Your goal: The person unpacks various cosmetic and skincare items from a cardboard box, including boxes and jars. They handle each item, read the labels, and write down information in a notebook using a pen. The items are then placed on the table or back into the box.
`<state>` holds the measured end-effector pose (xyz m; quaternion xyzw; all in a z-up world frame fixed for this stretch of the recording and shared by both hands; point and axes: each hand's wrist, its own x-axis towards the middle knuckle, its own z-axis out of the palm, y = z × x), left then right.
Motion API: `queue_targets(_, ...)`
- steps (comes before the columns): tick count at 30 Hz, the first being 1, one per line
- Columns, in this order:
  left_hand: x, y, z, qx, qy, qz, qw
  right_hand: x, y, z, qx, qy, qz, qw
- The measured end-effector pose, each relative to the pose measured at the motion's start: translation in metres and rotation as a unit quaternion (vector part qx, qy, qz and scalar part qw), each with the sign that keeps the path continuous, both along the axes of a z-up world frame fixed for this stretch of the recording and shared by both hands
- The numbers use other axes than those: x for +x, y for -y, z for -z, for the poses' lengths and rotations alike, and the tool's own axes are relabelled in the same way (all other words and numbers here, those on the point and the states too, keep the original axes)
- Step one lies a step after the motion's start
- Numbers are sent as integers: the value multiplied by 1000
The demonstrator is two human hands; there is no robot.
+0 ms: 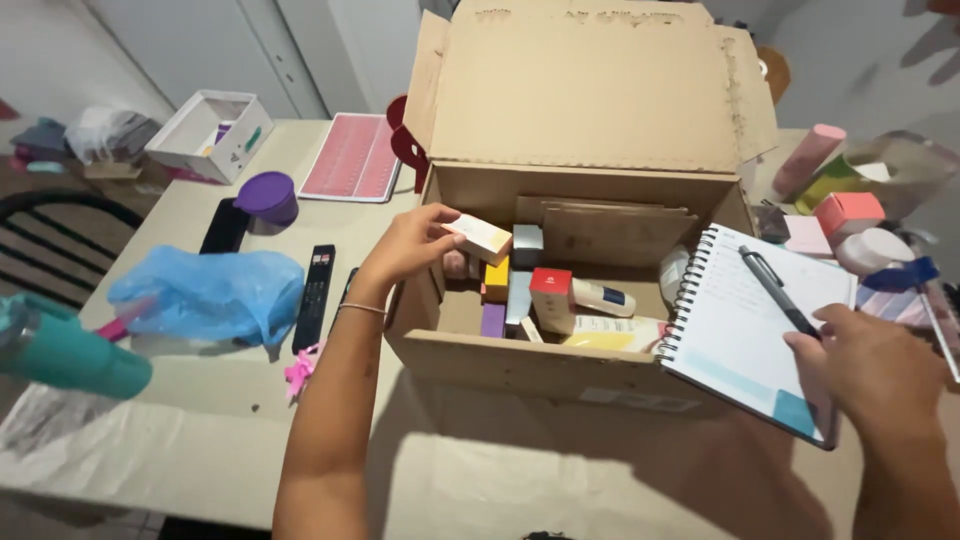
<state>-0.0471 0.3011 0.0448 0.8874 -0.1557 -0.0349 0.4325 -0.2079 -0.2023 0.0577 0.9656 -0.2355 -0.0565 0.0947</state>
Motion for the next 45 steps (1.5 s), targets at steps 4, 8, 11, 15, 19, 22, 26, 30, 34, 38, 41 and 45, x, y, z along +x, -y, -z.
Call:
queue_targets(4,10,-8,-11,35,-16,8,999,-17,29,46,-60,169,-80,981)
queue_targets(8,35,6,13,88,-30,54,994,-41,-11,47,-121,318,-189,921)
queue_targets(11,60,35,20,163,-21,129,978,-36,-73,41,75,334,-229,911)
queue_targets(15,72,78,27,250,-35,225,941,-9,-161,49,219,281,-397,846)
queue_targets(19,75,112,54,291,44,286,912,22,-205,89,187,140,-451,861)
queue_targets(22,58,130,59,305,-17,305,902,19,-212,108,105,115,-461,873)
queue_targets(26,79,149,149,310,151,308,887,13,-211,117,110,161,-445,874)
queue_targets(30,105,142,171,301,174,282,894,12,-214,112,99,174,-440,875)
queue_targets(34,117,121,115,223,88,217,946,12,-214,118,100,174,-424,883)
queue_targets(38,123,97,65,66,-63,28,995,15,-213,120,94,179,-426,882)
queue_targets(41,126,88,60,4,-96,-38,995,15,-214,117,93,179,-433,879)
queue_targets(45,123,86,58,-71,-110,-66,989,15,-215,117,96,181,-434,877)
